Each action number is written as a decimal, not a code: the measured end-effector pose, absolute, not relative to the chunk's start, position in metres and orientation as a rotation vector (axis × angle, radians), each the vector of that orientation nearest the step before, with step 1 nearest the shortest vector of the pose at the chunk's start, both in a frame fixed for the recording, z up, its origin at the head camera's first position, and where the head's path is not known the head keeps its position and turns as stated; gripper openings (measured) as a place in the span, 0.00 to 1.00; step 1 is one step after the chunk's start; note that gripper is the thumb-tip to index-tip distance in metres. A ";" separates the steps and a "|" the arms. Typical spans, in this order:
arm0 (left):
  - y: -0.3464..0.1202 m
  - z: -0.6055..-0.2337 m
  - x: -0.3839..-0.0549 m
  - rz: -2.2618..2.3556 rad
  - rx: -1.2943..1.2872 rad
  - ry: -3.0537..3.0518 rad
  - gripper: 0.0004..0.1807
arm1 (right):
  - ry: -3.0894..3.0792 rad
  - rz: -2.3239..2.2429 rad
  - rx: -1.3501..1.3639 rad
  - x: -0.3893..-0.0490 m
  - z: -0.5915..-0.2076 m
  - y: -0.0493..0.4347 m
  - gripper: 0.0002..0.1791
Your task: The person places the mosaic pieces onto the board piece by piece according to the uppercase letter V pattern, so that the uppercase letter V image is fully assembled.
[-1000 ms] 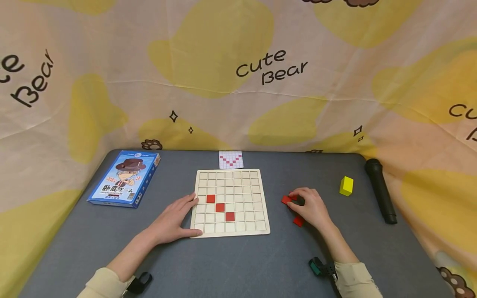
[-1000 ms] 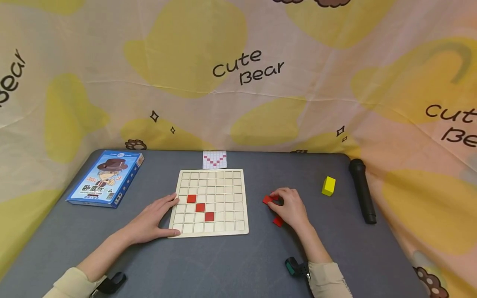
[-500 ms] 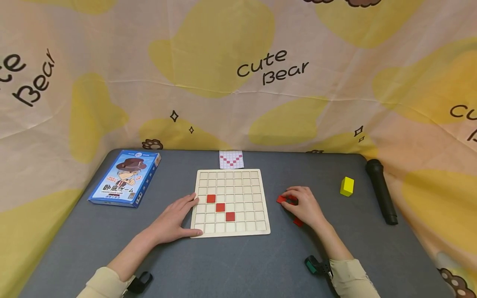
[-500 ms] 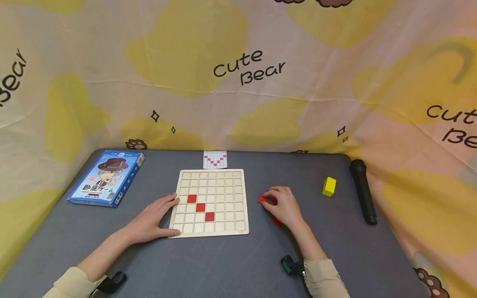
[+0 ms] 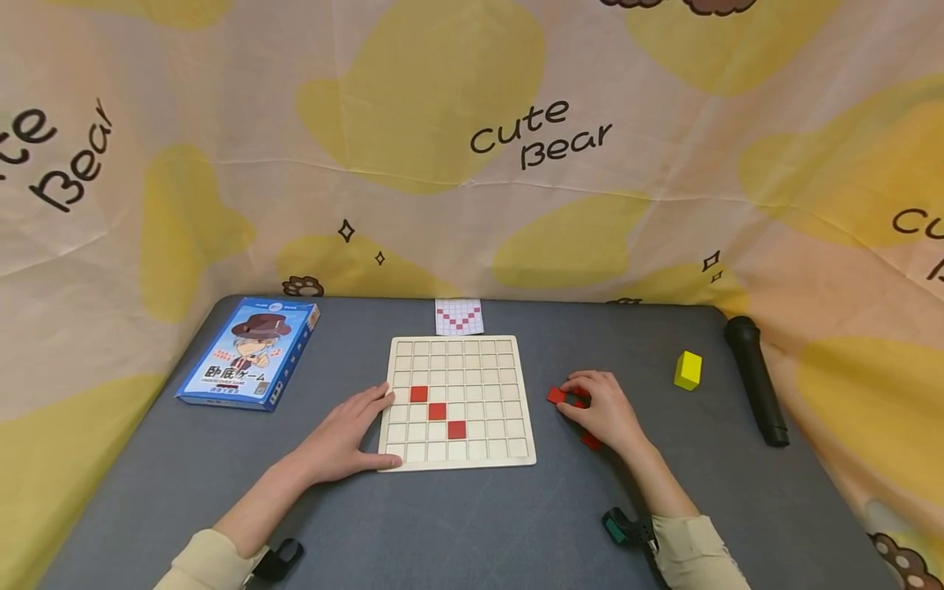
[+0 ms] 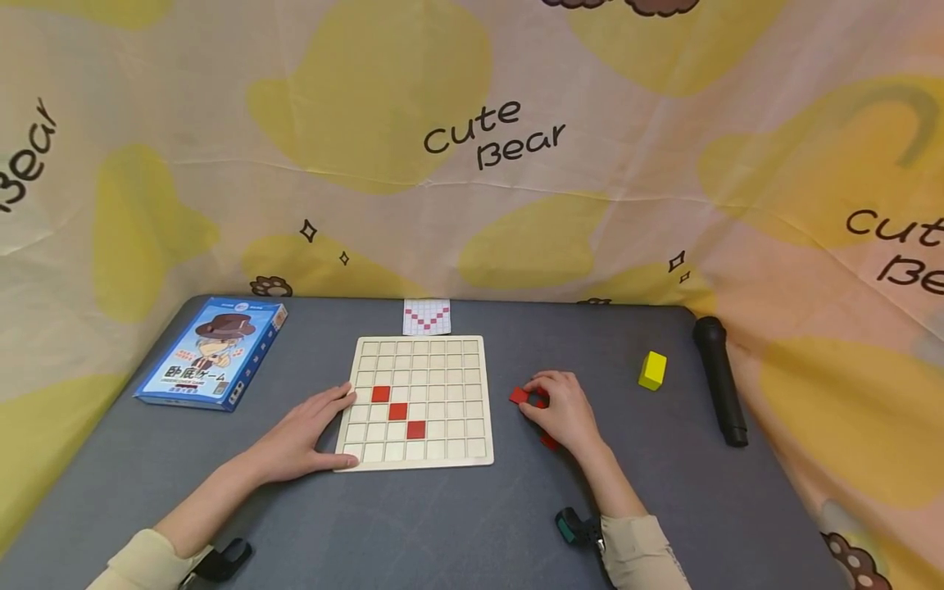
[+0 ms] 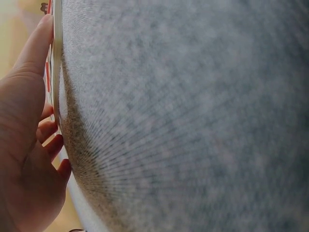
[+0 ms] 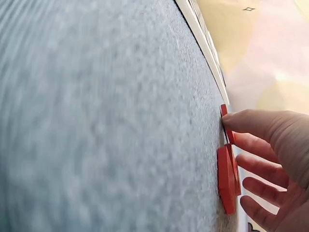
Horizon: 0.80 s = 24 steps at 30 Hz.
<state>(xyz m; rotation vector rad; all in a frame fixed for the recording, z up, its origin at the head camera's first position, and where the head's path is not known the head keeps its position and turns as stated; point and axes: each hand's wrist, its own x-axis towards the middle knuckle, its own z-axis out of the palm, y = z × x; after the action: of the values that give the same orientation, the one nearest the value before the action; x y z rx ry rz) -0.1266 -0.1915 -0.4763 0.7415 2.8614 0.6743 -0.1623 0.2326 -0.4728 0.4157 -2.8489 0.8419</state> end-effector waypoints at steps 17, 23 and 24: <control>-0.194 -0.479 -0.126 0.696 0.741 2.870 0.56 | -2.737 1.031 0.478 -0.174 -0.470 0.186 0.13; -0.194 -0.478 -0.127 0.695 0.744 2.860 0.56 | -2.751 1.106 0.524 -0.180 -0.470 0.161 0.12; -0.194 -0.478 -0.127 0.689 0.742 2.859 0.56 | -2.754 1.117 0.535 -0.181 -0.470 0.156 0.12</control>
<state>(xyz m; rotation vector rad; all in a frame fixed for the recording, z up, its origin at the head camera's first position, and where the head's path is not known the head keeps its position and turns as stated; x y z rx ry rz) -0.1268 -0.1936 -0.4781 0.7422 2.8585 0.6893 -0.1807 0.1563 -0.4698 0.5353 -2.7540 1.1174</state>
